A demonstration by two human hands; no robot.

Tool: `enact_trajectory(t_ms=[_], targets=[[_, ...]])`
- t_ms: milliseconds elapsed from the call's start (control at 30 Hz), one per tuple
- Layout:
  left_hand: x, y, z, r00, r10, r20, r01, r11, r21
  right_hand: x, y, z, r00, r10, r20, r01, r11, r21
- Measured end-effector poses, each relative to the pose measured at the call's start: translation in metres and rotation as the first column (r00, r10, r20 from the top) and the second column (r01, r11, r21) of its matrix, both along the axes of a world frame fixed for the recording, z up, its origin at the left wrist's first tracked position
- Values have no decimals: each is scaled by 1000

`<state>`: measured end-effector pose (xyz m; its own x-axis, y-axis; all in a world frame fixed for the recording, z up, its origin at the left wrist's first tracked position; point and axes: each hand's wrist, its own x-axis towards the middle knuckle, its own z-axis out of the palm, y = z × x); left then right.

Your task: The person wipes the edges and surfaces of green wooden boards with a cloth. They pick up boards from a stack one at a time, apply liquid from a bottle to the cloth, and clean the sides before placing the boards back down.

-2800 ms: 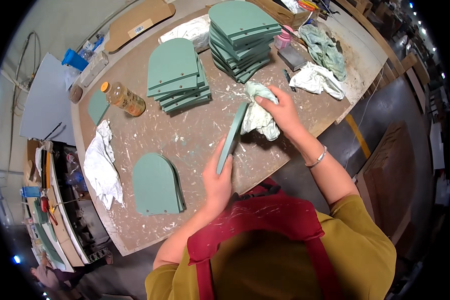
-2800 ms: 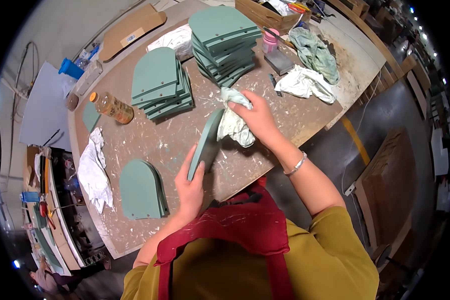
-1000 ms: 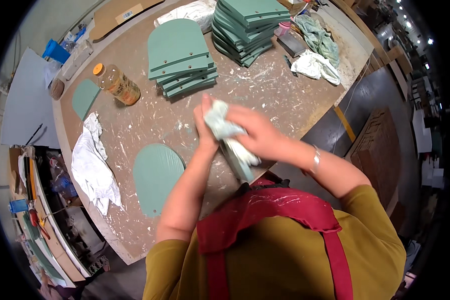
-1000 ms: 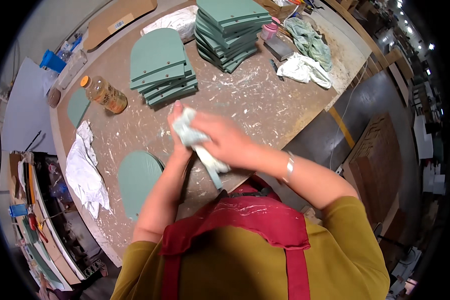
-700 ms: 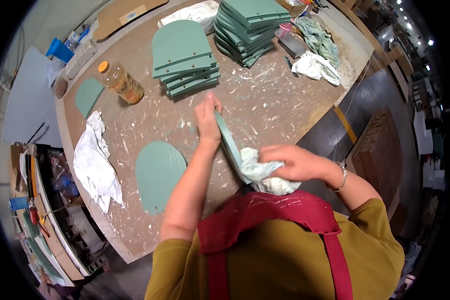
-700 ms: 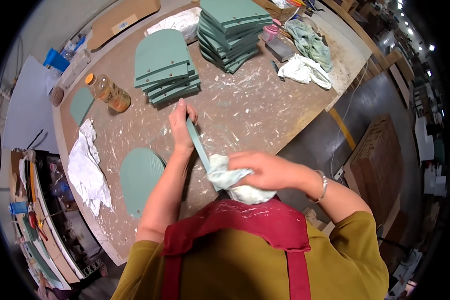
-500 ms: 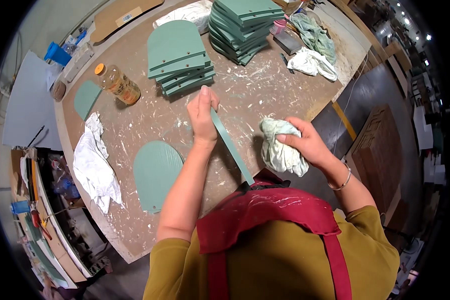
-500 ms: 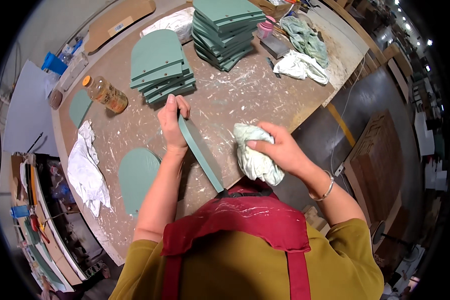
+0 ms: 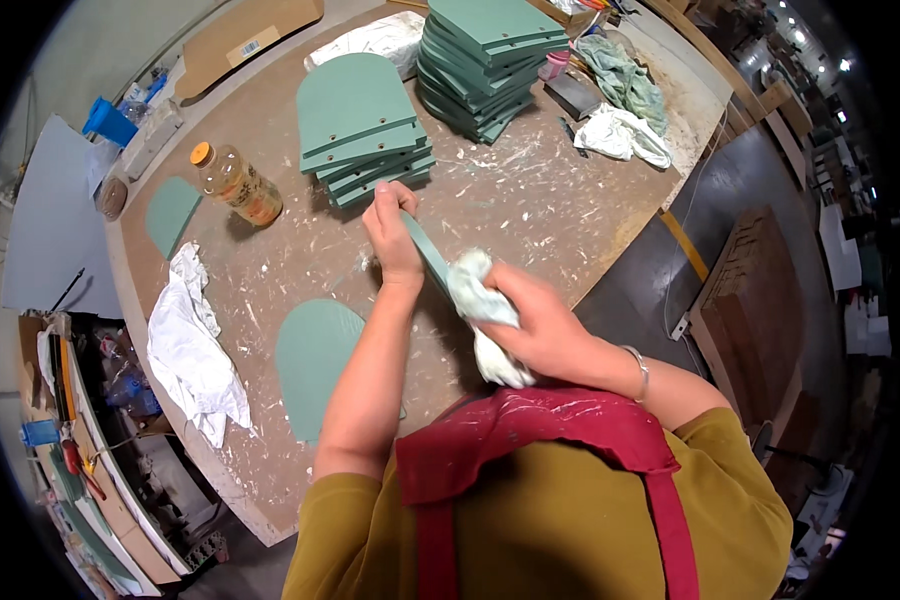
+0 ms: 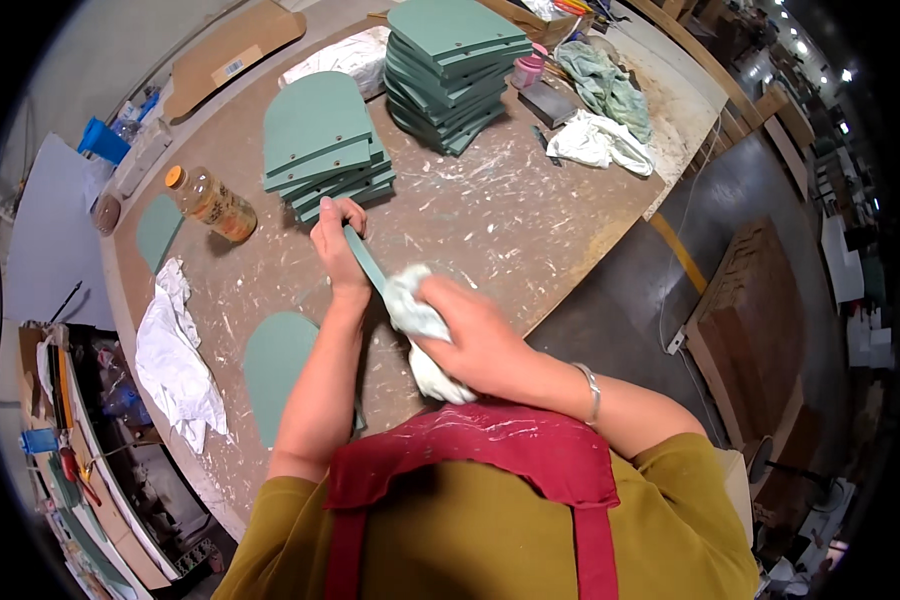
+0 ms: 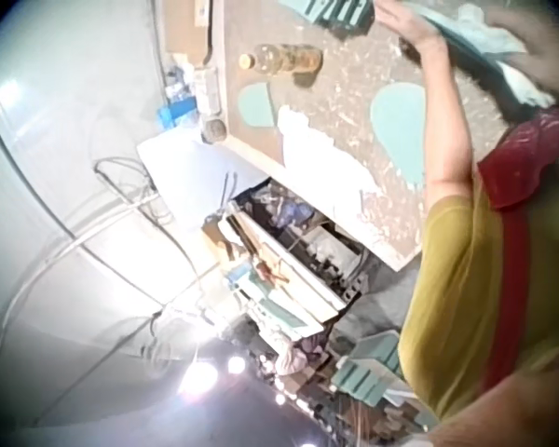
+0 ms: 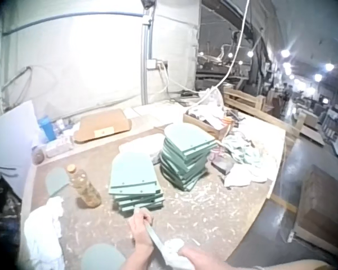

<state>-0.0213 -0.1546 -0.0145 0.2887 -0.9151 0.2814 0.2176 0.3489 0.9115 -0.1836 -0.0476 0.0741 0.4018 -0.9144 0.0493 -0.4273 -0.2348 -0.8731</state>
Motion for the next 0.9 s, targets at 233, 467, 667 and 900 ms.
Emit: enact_trajectory(t_ms=[233, 467, 667, 900], targets=[[7, -10, -14, 998, 34, -53, -31, 999, 43, 22, -21, -18, 999, -42, -34, 34, 978, -206], [-18, -12, -8, 1000, 8, 7, -9, 993, 121, 23, -47, -7, 988, -128, 84, 120, 988, 99], [-2, -13, -24, 988, -123, -94, 130, 989, 73, -20, 0, 11, 992, 116, 59, -129, 921, 367], [-7, -11, -20, 992, -109, -65, 115, 989, 92, -56, -4, 9, 939, -259, 225, 76, 797, 599]])
